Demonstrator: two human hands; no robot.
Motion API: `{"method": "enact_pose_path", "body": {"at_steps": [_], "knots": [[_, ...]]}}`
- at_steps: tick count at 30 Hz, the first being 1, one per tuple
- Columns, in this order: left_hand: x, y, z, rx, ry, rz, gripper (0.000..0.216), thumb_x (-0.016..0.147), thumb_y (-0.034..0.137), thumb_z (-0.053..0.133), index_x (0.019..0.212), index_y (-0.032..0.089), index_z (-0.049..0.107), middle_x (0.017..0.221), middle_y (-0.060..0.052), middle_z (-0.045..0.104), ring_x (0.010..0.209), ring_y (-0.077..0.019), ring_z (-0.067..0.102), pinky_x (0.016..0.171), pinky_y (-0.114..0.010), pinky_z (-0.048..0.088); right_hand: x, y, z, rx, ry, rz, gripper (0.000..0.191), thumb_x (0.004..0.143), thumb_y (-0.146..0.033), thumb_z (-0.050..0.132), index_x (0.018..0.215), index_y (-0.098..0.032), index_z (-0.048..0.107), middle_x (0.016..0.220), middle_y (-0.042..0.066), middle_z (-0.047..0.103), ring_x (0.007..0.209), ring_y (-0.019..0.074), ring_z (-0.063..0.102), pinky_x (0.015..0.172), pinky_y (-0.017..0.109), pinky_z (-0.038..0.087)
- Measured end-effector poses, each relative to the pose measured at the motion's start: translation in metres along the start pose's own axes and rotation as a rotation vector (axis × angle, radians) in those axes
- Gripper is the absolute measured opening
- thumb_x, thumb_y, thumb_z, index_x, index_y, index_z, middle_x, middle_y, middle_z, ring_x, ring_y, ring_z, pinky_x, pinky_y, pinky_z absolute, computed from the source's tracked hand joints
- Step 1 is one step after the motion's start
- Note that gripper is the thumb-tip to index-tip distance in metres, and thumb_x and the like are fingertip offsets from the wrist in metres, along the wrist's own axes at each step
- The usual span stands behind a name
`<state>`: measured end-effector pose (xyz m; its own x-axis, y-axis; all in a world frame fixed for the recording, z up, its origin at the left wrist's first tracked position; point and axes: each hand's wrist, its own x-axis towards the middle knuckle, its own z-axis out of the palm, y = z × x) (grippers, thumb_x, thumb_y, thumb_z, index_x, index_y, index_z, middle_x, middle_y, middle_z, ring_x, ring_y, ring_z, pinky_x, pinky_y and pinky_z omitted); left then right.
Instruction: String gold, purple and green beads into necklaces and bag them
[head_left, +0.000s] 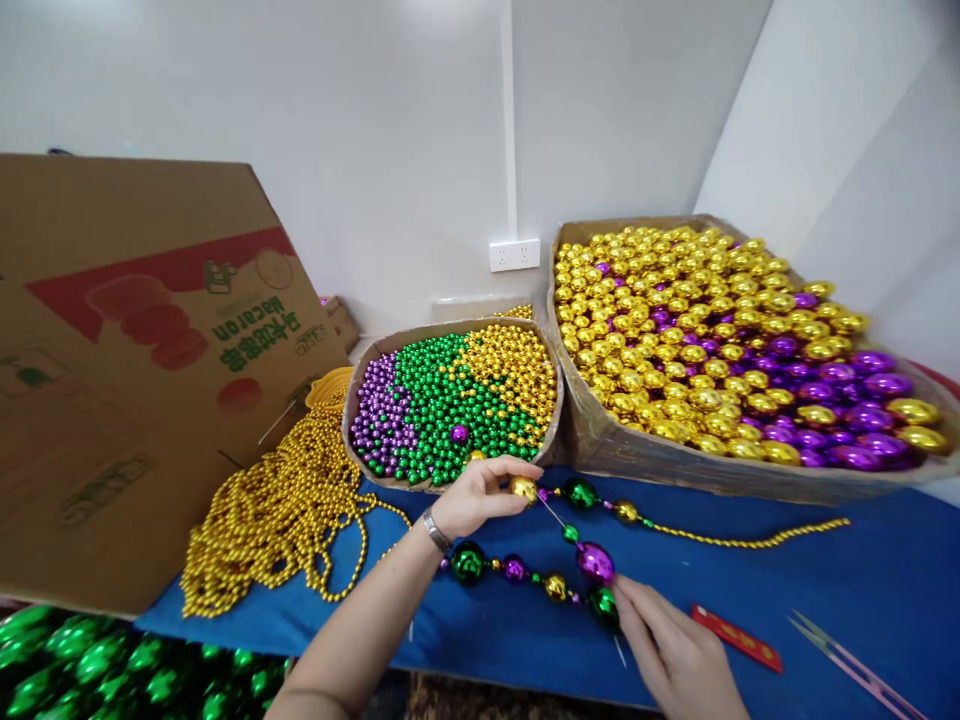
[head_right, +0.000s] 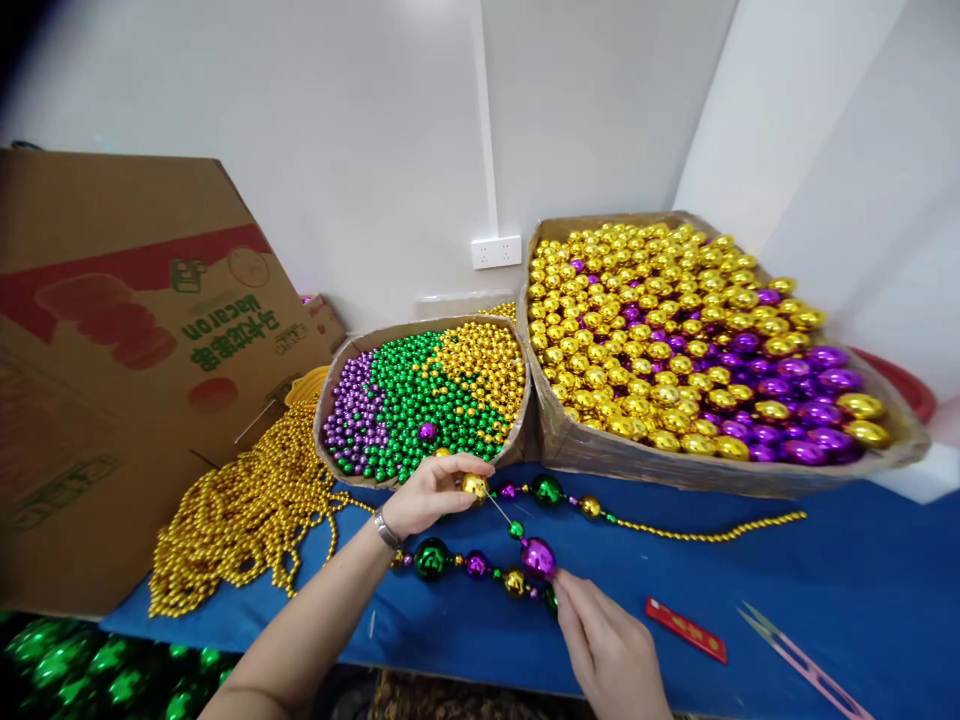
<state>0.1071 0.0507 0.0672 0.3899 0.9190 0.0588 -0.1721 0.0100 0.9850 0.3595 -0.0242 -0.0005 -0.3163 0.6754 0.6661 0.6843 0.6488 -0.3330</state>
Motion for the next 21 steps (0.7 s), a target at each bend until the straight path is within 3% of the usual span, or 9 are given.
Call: {"method": "enact_pose_path", "body": {"at_steps": [6, 21], "knots": [[-0.0006, 0.0073, -0.0027, 0.003, -0.053, 0.021, 0.042, 0.065, 0.024, 0.078, 0.103, 0.016, 0.061, 0.108, -0.011, 0.064, 0.086, -0.0148, 0.059, 0.076, -0.027, 0.045, 0.0003, 0.0041, -0.0039, -0.016, -0.026, -0.024, 0.03, 0.093, -0.028, 0.04, 0.094, -0.017, 0.068, 0.086, 0.006, 0.074, 0.075, 0.0176, 0.071, 0.069, 0.024, 0.058], [-0.0001, 0.0064, -0.0055, 0.039, -0.008, -0.015, 0.042, 0.068, 0.03, 0.076, 0.105, 0.014, 0.066, 0.092, -0.009, 0.067, 0.078, -0.014, 0.06, 0.068, -0.024, 0.046, -0.0029, 0.0055, -0.0068, -0.047, -0.032, -0.045, 0.03, 0.094, -0.028, 0.04, 0.096, -0.016, 0.068, 0.088, 0.007, 0.074, 0.077, 0.0181, 0.071, 0.073, 0.026, 0.057]]}}
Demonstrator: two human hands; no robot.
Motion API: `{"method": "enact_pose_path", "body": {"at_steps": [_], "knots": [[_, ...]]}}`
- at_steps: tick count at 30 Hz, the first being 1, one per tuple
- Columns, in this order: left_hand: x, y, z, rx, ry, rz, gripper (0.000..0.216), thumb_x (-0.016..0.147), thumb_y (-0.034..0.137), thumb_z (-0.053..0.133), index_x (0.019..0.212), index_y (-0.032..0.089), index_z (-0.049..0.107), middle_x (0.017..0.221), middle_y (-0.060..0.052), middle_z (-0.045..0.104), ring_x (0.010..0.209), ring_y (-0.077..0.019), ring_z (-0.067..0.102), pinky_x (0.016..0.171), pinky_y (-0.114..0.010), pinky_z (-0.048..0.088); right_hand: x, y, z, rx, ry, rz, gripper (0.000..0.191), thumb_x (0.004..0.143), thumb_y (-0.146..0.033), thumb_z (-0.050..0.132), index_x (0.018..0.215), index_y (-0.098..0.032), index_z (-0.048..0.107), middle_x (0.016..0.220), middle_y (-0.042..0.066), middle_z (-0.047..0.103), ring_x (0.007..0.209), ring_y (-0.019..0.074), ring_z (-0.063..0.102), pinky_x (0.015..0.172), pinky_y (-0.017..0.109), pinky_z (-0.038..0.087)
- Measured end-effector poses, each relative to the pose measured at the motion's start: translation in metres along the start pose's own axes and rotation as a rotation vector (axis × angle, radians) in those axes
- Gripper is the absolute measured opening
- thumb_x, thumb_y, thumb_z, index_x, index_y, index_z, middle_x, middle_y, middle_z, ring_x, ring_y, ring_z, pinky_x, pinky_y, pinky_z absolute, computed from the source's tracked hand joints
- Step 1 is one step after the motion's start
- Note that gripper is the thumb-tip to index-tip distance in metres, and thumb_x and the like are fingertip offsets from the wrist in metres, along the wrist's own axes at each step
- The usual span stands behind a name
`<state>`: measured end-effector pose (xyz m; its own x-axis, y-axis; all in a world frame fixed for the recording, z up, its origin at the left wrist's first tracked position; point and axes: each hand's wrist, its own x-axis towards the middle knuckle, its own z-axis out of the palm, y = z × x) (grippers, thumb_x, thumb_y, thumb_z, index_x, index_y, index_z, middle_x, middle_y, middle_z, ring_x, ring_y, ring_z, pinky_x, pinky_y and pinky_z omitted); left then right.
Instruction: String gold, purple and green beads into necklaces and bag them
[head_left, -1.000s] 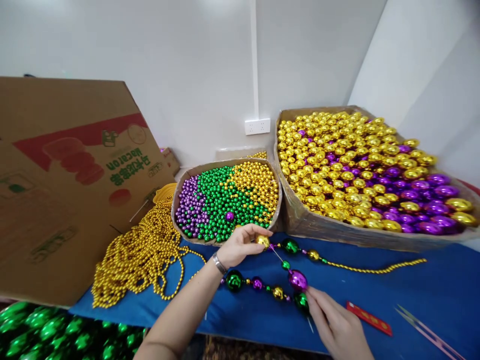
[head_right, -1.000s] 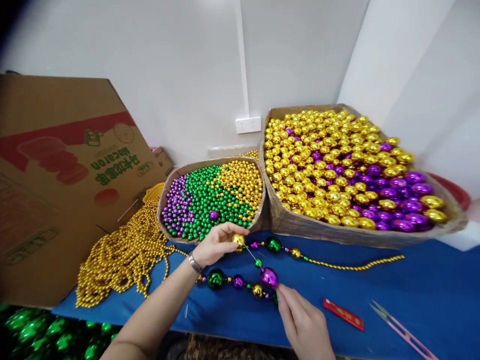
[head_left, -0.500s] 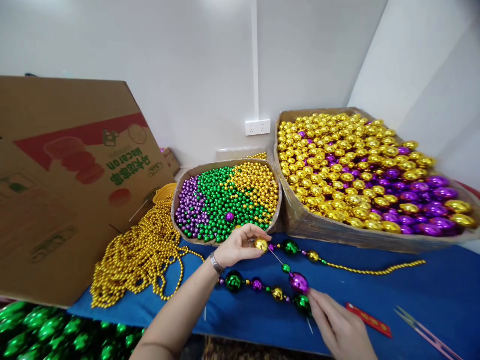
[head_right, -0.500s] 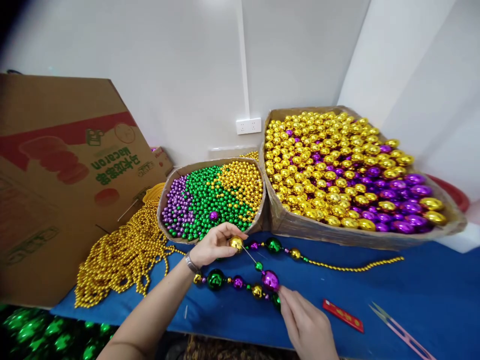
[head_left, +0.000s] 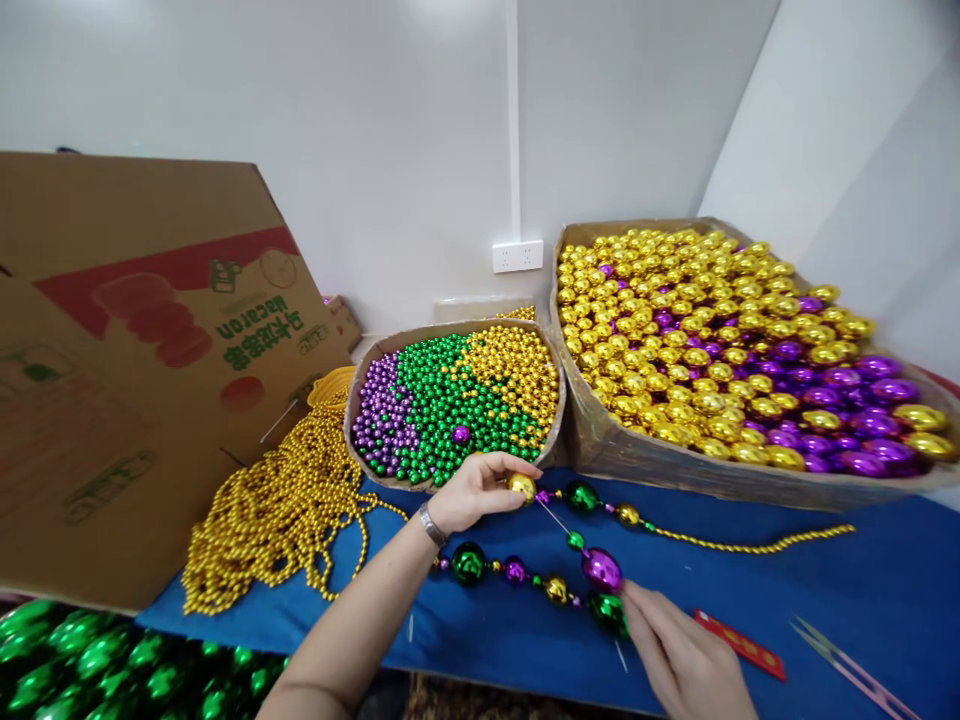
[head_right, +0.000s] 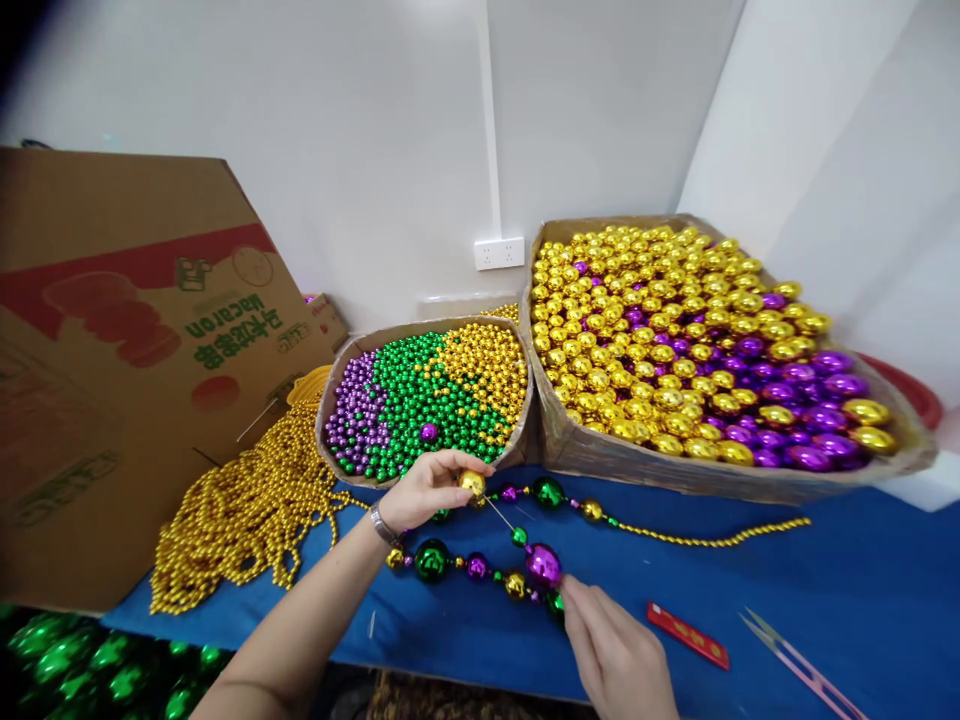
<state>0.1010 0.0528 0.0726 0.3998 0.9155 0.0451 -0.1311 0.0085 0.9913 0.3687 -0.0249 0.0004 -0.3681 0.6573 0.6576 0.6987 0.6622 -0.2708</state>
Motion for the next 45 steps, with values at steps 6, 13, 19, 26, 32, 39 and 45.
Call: {"method": "enact_pose_path", "body": {"at_steps": [6, 13, 19, 26, 32, 39, 45], "knots": [[-0.001, 0.003, -0.001, 0.03, -0.003, -0.01, 0.044, 0.069, 0.033, 0.074, 0.108, 0.014, 0.065, 0.094, -0.009, 0.066, 0.077, -0.014, 0.058, 0.067, -0.024, 0.046, -0.003, 0.002, 0.002, -0.012, -0.035, 0.001, 0.032, 0.094, -0.03, 0.039, 0.096, -0.018, 0.069, 0.089, 0.005, 0.074, 0.078, 0.0178, 0.071, 0.073, 0.025, 0.057], [-0.005, 0.011, 0.011, 0.192, -0.038, 0.042, 0.039, 0.069, 0.032, 0.075, 0.105, 0.019, 0.068, 0.108, -0.009, 0.06, 0.09, -0.0166, 0.058, 0.079, -0.027, 0.046, 0.001, 0.0, 0.003, -0.117, 0.0, -0.028, 0.034, 0.094, -0.03, 0.038, 0.095, -0.019, 0.07, 0.084, 0.005, 0.074, 0.074, 0.0186, 0.071, 0.07, 0.027, 0.057], [-0.002, 0.003, 0.011, -0.021, 0.026, 0.026, 0.042, 0.068, 0.031, 0.075, 0.106, 0.015, 0.064, 0.103, -0.01, 0.064, 0.085, -0.0159, 0.059, 0.074, -0.026, 0.048, 0.0, 0.001, 0.002, -0.068, 0.005, 0.002, 0.031, 0.093, -0.031, 0.041, 0.097, -0.019, 0.069, 0.088, 0.005, 0.074, 0.077, 0.0187, 0.071, 0.074, 0.027, 0.057], [0.0, 0.001, 0.009, -0.077, 0.082, 0.05, 0.035, 0.068, 0.028, 0.075, 0.098, 0.013, 0.063, 0.099, -0.01, 0.066, 0.079, -0.014, 0.059, 0.065, -0.022, 0.046, -0.004, 0.002, 0.003, -0.081, 0.0, -0.038, 0.03, 0.093, -0.027, 0.041, 0.096, -0.016, 0.068, 0.087, 0.006, 0.073, 0.076, 0.019, 0.071, 0.07, 0.027, 0.057], [-0.002, 0.004, 0.011, -0.069, 0.083, 0.051, 0.035, 0.068, 0.028, 0.076, 0.096, 0.014, 0.061, 0.1, -0.009, 0.065, 0.081, -0.0139, 0.06, 0.07, -0.024, 0.047, -0.005, 0.003, 0.004, -0.091, 0.009, -0.039, 0.03, 0.093, -0.028, 0.04, 0.096, -0.019, 0.069, 0.086, 0.004, 0.074, 0.074, 0.0183, 0.071, 0.071, 0.027, 0.056], [-0.006, -0.004, 0.024, -0.008, 0.018, 0.012, 0.04, 0.065, 0.024, 0.078, 0.098, 0.016, 0.056, 0.104, -0.008, 0.062, 0.082, -0.0133, 0.059, 0.074, -0.027, 0.048, 0.005, -0.008, 0.006, -0.02, -0.012, 0.06, 0.029, 0.095, -0.03, 0.036, 0.1, -0.018, 0.062, 0.088, 0.007, 0.072, 0.074, 0.0175, 0.07, 0.068, 0.025, 0.055], [-0.006, -0.012, 0.024, -0.002, 0.096, -0.008, 0.049, 0.063, 0.024, 0.079, 0.101, 0.017, 0.051, 0.106, -0.009, 0.062, 0.086, -0.0147, 0.061, 0.076, -0.028, 0.047, 0.008, -0.012, 0.006, 0.125, -0.074, 0.17, 0.028, 0.096, -0.029, 0.031, 0.106, -0.02, 0.056, 0.085, 0.006, 0.065, 0.074, 0.0136, 0.066, 0.063, 0.019, 0.053]]}}
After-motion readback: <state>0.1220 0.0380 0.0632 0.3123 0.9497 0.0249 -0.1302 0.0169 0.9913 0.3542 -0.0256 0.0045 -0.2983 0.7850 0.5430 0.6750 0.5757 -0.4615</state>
